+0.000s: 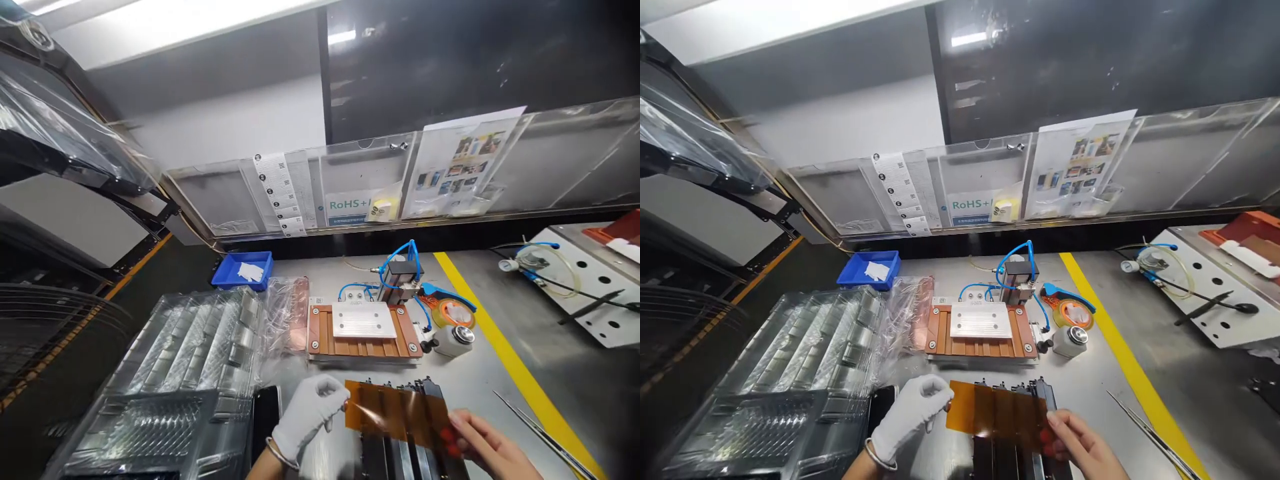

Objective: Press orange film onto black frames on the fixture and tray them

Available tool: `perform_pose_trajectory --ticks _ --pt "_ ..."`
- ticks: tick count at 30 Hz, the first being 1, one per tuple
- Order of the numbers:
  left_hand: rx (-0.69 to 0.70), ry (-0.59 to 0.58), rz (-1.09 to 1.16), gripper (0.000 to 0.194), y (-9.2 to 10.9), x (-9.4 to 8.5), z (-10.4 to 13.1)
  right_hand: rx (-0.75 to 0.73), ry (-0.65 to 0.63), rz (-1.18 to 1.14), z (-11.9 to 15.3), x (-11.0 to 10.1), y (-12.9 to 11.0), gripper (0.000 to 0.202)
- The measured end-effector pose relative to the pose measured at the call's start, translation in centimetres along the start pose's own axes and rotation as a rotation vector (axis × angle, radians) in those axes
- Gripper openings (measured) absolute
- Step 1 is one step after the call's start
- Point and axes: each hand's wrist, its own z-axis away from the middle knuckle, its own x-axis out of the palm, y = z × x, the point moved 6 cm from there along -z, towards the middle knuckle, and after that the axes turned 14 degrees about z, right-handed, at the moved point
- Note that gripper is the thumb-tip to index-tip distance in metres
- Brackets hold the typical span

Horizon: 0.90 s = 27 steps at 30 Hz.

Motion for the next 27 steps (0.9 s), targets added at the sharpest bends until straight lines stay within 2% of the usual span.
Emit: perform_pose_trajectory --ticks 3,6,10,13,16,20,24,27 --pt "-0.005 0.018 0.016 0.035 0.6 -1.0 -2.5 -0.068 0.011 0.114 -3.0 -0.1 -3.2 0.055" --pt "-0.021 0.031 0.007 0.028 1.5 -1.8 -5.9 -0.103 0.017 0.21 -6.8 -0.2 -5.6 0.053" --pt "-0.093 0.099 -0.052 0.024 2.0 -2.8 -11.0 -0.079 0.012 0.244 -12.0 -0.1 -6.8 0.05" --pt "-0.127 0.151 -0.113 0.028 2.2 -3.2 -13.5 -0.053 0.012 0.257 -14.9 -0.2 -6.8 0.046" --pt "-0.132 0.185 -0.153 0.028 2.4 -3.5 -14.5 -0.03 0.004 0.262 -16.8 -0.3 -6.2 0.044" --pt "-0.136 0.213 -0.174 0.026 2.8 -3.7 -14.5 -0.022 0.0 0.267 -18.5 -0.5 -5.1 0.044" --pt "-0.153 0.233 -0.186 0.028 3.0 -3.8 -14.6 0.008 -0.004 0.292 -19.2 -0.7 -4.5 0.046" --pt "-0.155 0.237 -0.183 0.027 3.0 -3.8 -14.8 0.003 -0.016 0.305 -19.2 -0.7 -5.0 0.046"
